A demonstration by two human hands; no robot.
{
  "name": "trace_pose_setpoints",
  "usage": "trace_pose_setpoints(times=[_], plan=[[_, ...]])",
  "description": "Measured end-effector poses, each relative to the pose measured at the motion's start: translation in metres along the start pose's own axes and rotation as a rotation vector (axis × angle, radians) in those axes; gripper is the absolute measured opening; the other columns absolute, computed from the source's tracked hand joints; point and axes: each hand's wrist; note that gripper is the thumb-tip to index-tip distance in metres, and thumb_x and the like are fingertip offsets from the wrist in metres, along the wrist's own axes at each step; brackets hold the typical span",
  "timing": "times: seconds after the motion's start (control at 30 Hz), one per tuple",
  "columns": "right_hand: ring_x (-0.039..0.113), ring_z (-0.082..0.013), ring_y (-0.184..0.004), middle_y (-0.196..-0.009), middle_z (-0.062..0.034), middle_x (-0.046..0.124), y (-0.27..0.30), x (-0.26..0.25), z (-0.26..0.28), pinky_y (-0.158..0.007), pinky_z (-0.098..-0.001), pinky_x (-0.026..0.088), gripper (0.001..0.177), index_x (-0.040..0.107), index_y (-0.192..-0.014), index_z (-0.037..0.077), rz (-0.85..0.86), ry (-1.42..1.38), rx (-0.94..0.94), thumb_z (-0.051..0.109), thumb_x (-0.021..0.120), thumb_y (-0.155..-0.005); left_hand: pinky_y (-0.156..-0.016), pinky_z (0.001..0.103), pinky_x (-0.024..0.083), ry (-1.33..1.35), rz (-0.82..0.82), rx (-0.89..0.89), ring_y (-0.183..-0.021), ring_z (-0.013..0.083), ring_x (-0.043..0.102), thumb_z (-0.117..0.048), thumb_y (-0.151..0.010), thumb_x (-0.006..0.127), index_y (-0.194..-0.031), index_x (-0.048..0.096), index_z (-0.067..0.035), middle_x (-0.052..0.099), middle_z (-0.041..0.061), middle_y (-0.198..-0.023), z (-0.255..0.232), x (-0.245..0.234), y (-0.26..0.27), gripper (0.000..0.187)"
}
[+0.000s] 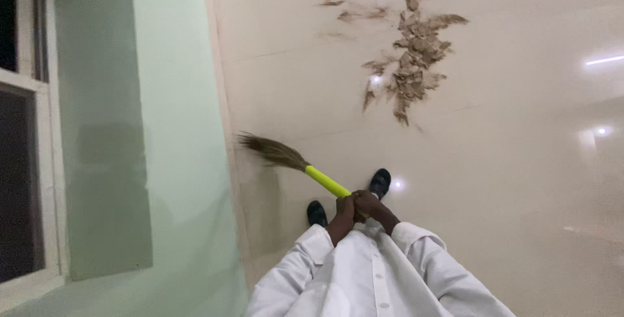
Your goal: The person sweeps debris across a floor using a broom, moving the material into a single pile.
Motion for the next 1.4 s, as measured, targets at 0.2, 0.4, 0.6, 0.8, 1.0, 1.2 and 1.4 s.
trace_pose_setpoints(times=[0.2,0.4,0.6,0.8,1.0,1.2,1.4], plan=[[0.076,-0.0279,-0.066,-0.078,-0.0187,0.076,0.003,-0.044,-0.005,-0.063,-0.0421,0.061,0.026,0.075,-0.091,-0.008,-0.177,0.064,0.155,0.016,0.064,-0.089,-0.052,0.053,0.062,-0.224,0.202,-0.310,-0.074,0.0400,0.071,-0.036,-0.092,0.069,-0.125,0.058,0.002,0.068,0.023,-0.101,-0.013,0.045,-0.021,0.051],[0.072,-0.0256,-0.060,-0.075,-0.0177,0.073,-0.005,-0.107,-0.008,-0.056,-0.0410,0.059,0.027,0.066,-0.097,-0.011,-0.154,-0.184,0.031,0.014,0.060,-0.087,-0.054,0.054,0.060,-0.285,0.363,-0.076,-0.077,0.0374,0.069,-0.023,-0.092,0.065,-0.127,0.054,-0.002,0.064,0.022,-0.102,-0.017,0.105,-0.047,0.043],[0.071,-0.0252,-0.073,-0.093,-0.0194,0.064,-0.027,-0.166,0.004,-0.058,-0.0397,0.061,0.051,0.031,-0.121,-0.002,-0.210,-0.104,-0.121,0.004,0.068,-0.086,-0.079,0.043,0.062,-0.117,0.215,0.065,-0.100,0.0277,0.069,-0.015,-0.091,0.068,-0.136,0.047,-0.019,0.066,0.014,-0.112,-0.019,0.165,-0.071,0.049],[0.071,-0.0252,-0.076,-0.094,-0.0143,0.068,-0.025,-0.214,0.003,-0.064,-0.0368,0.060,0.044,0.046,-0.126,0.002,-0.070,-0.010,-0.053,0.019,0.066,-0.091,-0.077,0.043,0.063,-0.018,0.401,0.119,-0.095,0.0261,0.071,-0.028,-0.096,0.066,-0.130,0.060,-0.005,0.069,0.013,-0.109,-0.005,0.201,-0.070,0.042],[0.072,-0.0236,-0.076,-0.091,-0.0160,0.075,-0.010,-0.248,0.000,-0.065,-0.0394,0.060,0.033,0.067,-0.112,-0.004,-0.037,0.043,0.023,0.012,0.064,-0.084,-0.054,0.043,0.056,-0.169,0.340,-0.345,-0.069,0.0301,0.063,-0.051,-0.099,0.054,-0.109,0.057,-0.010,0.064,0.016,-0.088,0.001,0.230,-0.067,0.042],[0.071,-0.0275,-0.067,-0.081,-0.0200,0.074,0.008,-0.274,-0.024,-0.056,-0.0383,0.057,0.032,0.073,-0.087,-0.006,-0.148,-0.144,0.313,0.022,0.060,-0.094,-0.041,0.036,0.050,-0.235,0.630,-0.324,-0.057,0.0273,0.064,-0.037,-0.100,0.059,-0.109,0.057,-0.003,0.067,0.014,-0.082,0.019,0.261,-0.076,0.035],[0.068,-0.0284,-0.067,-0.085,-0.0219,0.070,0.012,-0.283,-0.024,-0.055,-0.0423,0.058,0.032,0.056,-0.115,-0.008,-0.283,-0.385,0.044,0.005,0.059,-0.086,-0.043,0.042,0.059,-0.527,0.451,-0.086,-0.052,0.0274,0.058,-0.034,-0.097,0.065,-0.107,0.059,0.000,0.059,0.014,-0.072,0.010,0.281,-0.083,0.036]])
Point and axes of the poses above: each hand's wrist, its own y-axis away from the middle knuckle, its own x-axis out of the palm, z = x × y
